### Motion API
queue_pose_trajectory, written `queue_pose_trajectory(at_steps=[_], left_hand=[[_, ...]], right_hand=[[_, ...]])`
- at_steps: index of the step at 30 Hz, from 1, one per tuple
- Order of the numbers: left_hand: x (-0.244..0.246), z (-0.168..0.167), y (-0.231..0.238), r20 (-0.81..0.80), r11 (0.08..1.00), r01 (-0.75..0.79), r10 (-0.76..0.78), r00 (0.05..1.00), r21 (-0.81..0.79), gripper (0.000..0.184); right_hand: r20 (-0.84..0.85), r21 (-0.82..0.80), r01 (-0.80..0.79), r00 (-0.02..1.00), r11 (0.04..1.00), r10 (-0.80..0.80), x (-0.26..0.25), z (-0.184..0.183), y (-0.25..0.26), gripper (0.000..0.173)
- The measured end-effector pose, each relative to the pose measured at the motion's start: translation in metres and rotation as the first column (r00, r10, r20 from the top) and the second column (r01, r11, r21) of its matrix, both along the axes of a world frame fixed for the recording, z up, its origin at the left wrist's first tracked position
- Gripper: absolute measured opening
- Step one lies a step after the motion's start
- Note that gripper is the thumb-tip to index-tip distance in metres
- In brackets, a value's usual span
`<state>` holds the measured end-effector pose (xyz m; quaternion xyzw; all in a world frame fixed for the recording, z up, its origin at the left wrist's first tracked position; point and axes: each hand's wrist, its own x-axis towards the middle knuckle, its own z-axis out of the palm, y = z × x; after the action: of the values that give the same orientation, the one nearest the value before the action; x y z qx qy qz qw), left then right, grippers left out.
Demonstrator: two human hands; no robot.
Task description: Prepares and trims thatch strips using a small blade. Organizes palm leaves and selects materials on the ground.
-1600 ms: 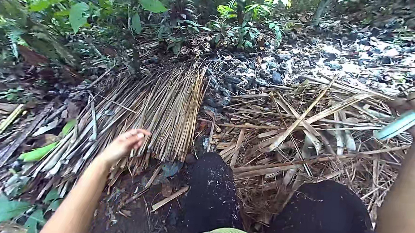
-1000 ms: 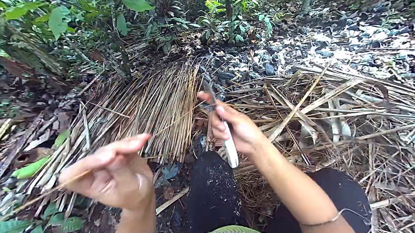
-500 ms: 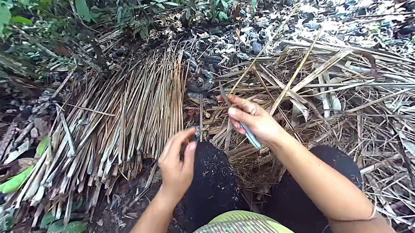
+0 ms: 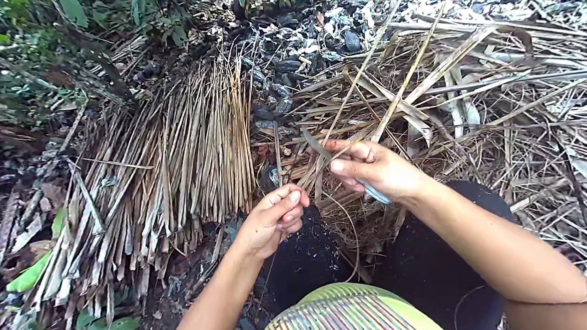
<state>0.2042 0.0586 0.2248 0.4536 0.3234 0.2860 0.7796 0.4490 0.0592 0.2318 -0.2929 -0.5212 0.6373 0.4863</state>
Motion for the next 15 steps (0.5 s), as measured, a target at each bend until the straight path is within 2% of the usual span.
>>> queue_pose_trajectory(at_steps=[2,4,5,7,9,11,13,15], left_hand=[[-0.007,-0.007,-0.005,0.031,0.996,0.032,-0.030,0.999,-0.081,0.023],[-0.013,-0.014,-0.008,0.077,0.986,0.059,-0.047,0.996,-0.155,0.021],[-0.015,-0.016,-0.009,0.103,0.980,0.064,-0.045,0.994,-0.191,0.021],[-0.014,-0.020,-0.006,0.139,0.967,0.064,-0.030,0.990,-0.245,0.021],[-0.010,-0.022,-0.001,0.158,0.962,0.052,-0.009,0.987,-0.269,0.022],[-0.007,-0.023,0.003,0.162,0.963,0.047,-0.003,0.987,-0.267,0.022],[-0.009,-0.027,0.004,0.117,0.974,0.031,-0.006,0.993,-0.222,0.021],[-0.017,-0.032,0.002,0.046,0.989,0.006,0.000,0.999,-0.147,0.019]], right_hand=[[-0.003,0.055,0.150,0.989,0.987,-0.150,0.022,0.010,0.012,0.033],[-0.091,0.106,0.300,0.952,0.948,-0.291,0.045,0.019,0.025,0.033],[-0.126,0.103,0.325,0.942,0.940,-0.312,0.049,0.021,0.027,0.032],[-0.104,0.036,0.247,0.965,0.968,-0.242,0.038,0.015,0.015,0.035],[-0.031,-0.095,0.027,0.999,0.995,-0.030,0.009,-0.004,-0.006,0.036],[-0.022,-0.226,-0.199,0.980,0.954,0.200,-0.017,-0.025,-0.019,0.034],[-0.045,-0.261,-0.212,0.977,0.942,0.208,-0.020,-0.028,-0.020,0.032],[-0.040,-0.227,-0.075,0.997,0.971,0.068,-0.006,-0.020,-0.013,0.033]])
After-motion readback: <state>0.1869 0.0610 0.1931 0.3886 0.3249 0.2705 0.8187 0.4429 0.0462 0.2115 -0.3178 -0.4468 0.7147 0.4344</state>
